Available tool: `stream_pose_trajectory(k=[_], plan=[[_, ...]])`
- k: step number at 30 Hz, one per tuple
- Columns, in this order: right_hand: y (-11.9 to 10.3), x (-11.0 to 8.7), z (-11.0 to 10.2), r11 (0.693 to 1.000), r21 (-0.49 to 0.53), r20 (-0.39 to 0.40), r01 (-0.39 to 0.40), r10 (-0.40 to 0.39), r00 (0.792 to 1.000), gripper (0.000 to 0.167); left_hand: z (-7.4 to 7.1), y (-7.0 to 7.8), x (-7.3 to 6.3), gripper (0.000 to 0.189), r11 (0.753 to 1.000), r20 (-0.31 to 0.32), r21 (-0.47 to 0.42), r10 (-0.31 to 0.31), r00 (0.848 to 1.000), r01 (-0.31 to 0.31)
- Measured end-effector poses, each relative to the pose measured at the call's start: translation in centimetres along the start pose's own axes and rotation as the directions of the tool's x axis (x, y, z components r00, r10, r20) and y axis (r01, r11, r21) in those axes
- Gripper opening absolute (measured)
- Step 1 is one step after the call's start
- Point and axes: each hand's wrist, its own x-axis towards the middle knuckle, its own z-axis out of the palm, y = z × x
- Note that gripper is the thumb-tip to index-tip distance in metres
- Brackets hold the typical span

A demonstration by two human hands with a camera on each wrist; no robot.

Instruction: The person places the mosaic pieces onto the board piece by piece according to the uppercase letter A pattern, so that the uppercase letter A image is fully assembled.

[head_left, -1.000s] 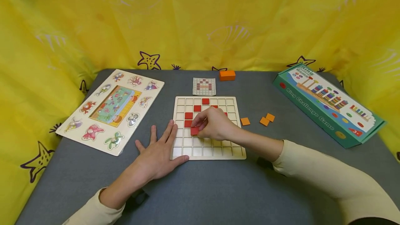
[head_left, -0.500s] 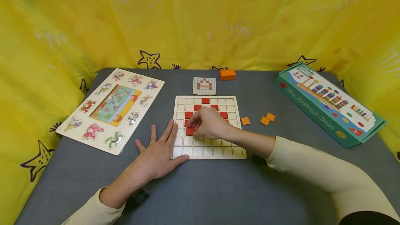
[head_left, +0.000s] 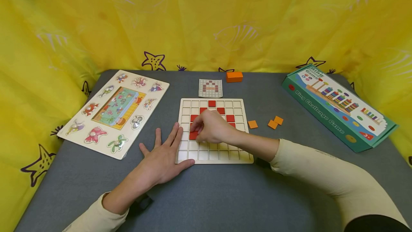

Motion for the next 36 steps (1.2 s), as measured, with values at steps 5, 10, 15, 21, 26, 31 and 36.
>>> stream_pose_trajectory(k=[5,10,15,21,26,31,36], plan=[[-0.13,0.04,-0.06,1.0,-0.006,0.001,-0.002,0.002,1.0,0.022,-0.05,0.04,-0.02,0.106,1.0,0.001,0.001,0.004,1.0,-0.004],[-0.14,0.13,-0.04,1.0,-0.016,0.002,-0.006,0.006,1.0,0.022,-0.07,0.02,-0.03,0.105,1.0,-0.003,0.002,0.007,1.0,-0.007],[-0.16,0.12,0.03,1.0,-0.022,-0.001,-0.008,0.008,1.0,0.023,-0.04,0.01,-0.01,0.106,1.0,-0.005,0.003,0.007,1.0,-0.007],[-0.2,0.16,0.0,1.0,-0.021,0.0,0.004,-0.004,1.0,0.022,-0.02,-0.05,-0.02,0.106,1.0,-0.008,0.003,0.007,1.0,-0.007],[-0.24,0.11,-0.05,1.0,-0.019,0.002,0.016,-0.016,1.0,0.023,0.04,-0.05,-0.01,0.106,1.0,-0.007,0.003,0.006,1.0,-0.006],[-0.12,0.06,-0.11,1.0,-0.011,0.011,0.006,-0.006,1.0,0.024,0.11,-0.06,0.01,0.106,1.0,-0.006,0.006,0.007,1.0,-0.006],[0.13,-0.11,-0.46,1.0,-0.001,0.02,0.004,-0.004,1.0,0.023,0.13,-0.08,0.03,0.106,1.0,-0.008,0.008,0.004,1.0,-0.004]])
